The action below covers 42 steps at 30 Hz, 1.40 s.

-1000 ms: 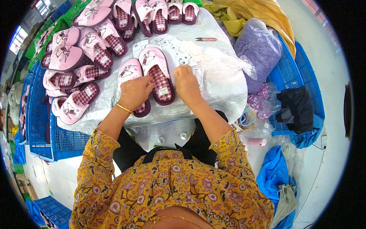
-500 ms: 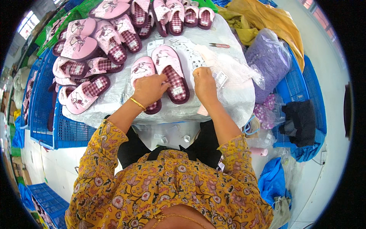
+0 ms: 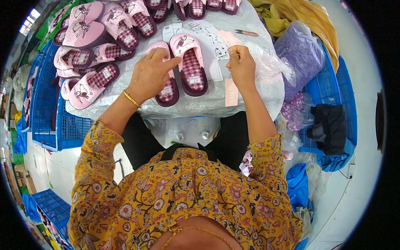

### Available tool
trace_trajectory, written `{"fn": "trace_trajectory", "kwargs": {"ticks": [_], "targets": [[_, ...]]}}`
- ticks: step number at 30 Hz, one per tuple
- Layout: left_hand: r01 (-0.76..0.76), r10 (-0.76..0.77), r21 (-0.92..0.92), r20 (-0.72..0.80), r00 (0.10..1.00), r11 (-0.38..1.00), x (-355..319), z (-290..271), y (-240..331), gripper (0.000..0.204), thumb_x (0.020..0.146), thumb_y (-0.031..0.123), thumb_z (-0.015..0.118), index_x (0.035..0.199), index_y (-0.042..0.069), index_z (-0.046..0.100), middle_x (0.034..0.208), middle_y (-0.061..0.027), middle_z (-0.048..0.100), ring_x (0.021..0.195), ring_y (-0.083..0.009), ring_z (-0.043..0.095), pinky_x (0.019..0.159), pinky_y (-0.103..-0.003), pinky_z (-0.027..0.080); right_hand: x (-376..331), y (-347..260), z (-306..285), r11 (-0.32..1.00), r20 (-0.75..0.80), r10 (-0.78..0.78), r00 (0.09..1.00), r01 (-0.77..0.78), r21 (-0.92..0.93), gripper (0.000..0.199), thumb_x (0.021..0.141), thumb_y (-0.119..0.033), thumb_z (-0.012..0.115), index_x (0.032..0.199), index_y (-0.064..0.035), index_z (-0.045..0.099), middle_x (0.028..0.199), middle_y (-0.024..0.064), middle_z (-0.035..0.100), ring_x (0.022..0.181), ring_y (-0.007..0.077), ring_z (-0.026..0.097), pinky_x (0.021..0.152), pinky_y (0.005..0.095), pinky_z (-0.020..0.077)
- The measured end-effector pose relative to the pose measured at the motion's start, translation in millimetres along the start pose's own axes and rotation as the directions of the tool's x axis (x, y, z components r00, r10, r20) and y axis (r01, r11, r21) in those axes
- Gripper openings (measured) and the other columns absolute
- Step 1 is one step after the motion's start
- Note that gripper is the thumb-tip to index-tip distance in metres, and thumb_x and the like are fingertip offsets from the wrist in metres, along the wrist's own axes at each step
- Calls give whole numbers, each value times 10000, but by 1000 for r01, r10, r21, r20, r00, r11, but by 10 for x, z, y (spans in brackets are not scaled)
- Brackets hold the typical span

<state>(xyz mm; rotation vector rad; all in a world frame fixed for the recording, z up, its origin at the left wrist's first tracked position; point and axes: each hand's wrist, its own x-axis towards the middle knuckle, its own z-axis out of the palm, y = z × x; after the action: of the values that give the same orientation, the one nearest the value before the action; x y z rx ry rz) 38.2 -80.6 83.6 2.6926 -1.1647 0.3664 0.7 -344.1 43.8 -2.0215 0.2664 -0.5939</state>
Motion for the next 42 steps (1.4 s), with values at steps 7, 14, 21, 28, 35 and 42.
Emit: {"fn": "trace_trajectory", "kwargs": {"ticks": [7, 14, 21, 28, 35, 42], "targets": [[-333, 324, 249, 78, 943, 909, 389, 226, -467, 297, 765, 54, 606, 1054, 117, 637, 1375, -120, 523, 1205, -272, 531, 994, -403, 392, -246, -282, -109, 986, 28, -50, 998, 45, 159, 120, 969, -132, 570, 1012, -21, 563, 816, 93, 659, 566, 147, 623, 540, 300, 482], [-361, 409, 372, -57, 911, 855, 934, -59, -367, 211, 770, 83, 600, 972, 109, 659, 1209, -72, 606, 1139, -236, 556, 969, -379, 406, -544, -380, -624, 925, -43, 45, 998, -26, 379, 122, 1000, -144, 530, 1005, -25, 554, 800, 56, 640, 582, 68, 522, 546, 222, 445], [-378, 461, 315, -249, 852, 870, 1339, 293, -137, 311, 806, 83, 595, 1092, 168, 684, 1289, -51, 573, 1194, -242, 520, 991, -395, 400, -862, -440, -519, 883, 60, 52, 997, -74, 464, 139, 1005, -153, 540, 1006, -14, 545, 774, 48, 625, 563, 49, 494, 525, 198, 418], [209, 33, -902, 238, 971, 377, 138, 318, 472, 361, 989, 260, 565, 1278, 55, 631, 867, -18, 590, 795, -119, 570, 720, -254, 472, -982, -340, -236, 856, 137, 165, 977, -211, 472, 97, 988, -118, 545, 1006, -23, 553, 765, 42, 634, 557, 49, 505, 516, 209, 422], [374, -172, -891, 423, 890, -257, -187, 389, 653, 285, 1029, 290, 496, 970, 59, 651, 719, 32, 521, 621, -64, 463, 566, -216, 389, -1181, -392, 92, 913, 314, 139, 939, -244, 327, 103, 978, -113, 561, 985, -11, 550, 750, 51, 638, 554, 74, 555, 522, 241, 462], [491, -140, -849, 472, 871, 192, -313, 394, 446, 297, 1024, 257, 493, 850, 41, 600, 666, 16, 521, 567, -73, 474, 521, -237, 400, -1016, -524, 127, 962, 279, 51, 959, -123, 246, 286, 896, -133, 701, 1165, -43, 661, 1031, 62, 641, 617, 61, 532, 570, 241, 453]]}}
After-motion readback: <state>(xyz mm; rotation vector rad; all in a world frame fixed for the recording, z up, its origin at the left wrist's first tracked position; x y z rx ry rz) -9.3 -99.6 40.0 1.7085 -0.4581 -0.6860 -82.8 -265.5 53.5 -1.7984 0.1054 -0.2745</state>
